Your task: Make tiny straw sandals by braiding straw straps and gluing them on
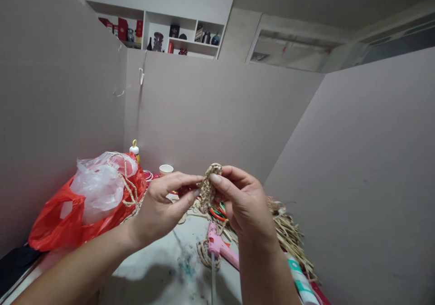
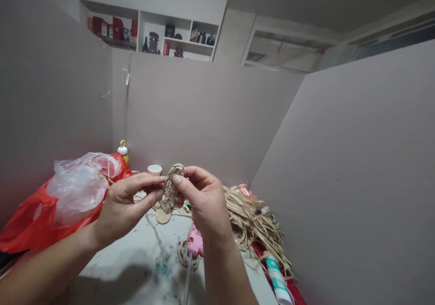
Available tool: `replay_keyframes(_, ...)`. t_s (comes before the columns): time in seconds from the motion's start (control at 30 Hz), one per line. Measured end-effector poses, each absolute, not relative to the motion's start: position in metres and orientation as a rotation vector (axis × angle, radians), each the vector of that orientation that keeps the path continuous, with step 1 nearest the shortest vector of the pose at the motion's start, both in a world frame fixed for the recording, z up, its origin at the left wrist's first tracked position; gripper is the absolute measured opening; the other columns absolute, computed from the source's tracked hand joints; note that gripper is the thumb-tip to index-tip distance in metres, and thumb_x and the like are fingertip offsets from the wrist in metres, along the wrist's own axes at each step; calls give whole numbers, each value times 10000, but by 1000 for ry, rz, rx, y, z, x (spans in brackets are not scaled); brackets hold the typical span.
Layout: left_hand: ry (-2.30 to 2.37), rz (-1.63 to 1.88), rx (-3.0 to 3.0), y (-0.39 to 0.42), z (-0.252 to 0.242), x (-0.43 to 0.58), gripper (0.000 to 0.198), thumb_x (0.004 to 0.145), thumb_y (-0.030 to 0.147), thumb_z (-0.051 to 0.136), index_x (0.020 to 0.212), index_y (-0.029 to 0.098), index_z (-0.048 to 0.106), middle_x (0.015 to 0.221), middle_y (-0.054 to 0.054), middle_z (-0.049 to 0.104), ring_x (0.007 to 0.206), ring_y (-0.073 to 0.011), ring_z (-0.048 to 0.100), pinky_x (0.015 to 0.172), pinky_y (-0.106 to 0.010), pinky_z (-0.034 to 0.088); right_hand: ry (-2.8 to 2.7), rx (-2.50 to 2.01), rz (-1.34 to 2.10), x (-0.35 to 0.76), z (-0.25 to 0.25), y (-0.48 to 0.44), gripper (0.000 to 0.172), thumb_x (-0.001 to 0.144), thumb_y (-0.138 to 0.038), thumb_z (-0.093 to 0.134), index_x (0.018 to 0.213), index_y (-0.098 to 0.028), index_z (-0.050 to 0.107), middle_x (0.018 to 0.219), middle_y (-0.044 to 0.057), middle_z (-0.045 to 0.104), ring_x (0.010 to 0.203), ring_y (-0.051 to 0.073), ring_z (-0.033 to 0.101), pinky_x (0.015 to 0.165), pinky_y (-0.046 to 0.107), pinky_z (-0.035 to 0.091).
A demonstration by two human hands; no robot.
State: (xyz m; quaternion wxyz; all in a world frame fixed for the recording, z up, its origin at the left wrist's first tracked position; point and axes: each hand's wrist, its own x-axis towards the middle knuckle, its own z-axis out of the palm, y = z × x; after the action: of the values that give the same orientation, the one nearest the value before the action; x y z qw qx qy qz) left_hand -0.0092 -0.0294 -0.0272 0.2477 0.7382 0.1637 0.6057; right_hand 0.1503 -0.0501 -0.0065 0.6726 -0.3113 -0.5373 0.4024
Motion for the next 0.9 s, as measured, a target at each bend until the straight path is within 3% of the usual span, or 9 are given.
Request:
replay_keyframes(0.13,505,1454,1869,-33,-23,-10,141,803,120,667,921,162,733,854,-48,754,756,-142,690,688,-239,574,-1181,-668,865,150,-6,-51,118,705,-283,793,726,-202,709,622,-19,658,469,84,517,439,199,449)
replay_keyframes(0.37,545,1492,2026,-33,-23,-9,128,818,106,638,900,165,717,795,-20,731,691,-115,642,641,-224,546,-1174,-698,732,149,-7,-54,110,748,-293,773,763,-202,712,639,-17,658,501,94,529,473,208,459)
replay_keyframes(0.57,455,1648,2146,-32,-28,-7,188,816,90,644,982,154,704,860,-40,750,680,-112,652,668,-238,570,-1183,-731,615,146,-7,-58,102,773,-293,752,788,-204,703,618,-22,640,495,103,521,461,218,453)
replay_keyframes(0.9,354,1611,2130,-28,-35,-4,381,822,39,628,1171,186,672,1023,-48,758,843,-115,703,802,-224,576,-1108,-669,514,146,-9,-55,60,783,-255,752,788,-219,705,606,-36,620,503,87,499,464,196,427)
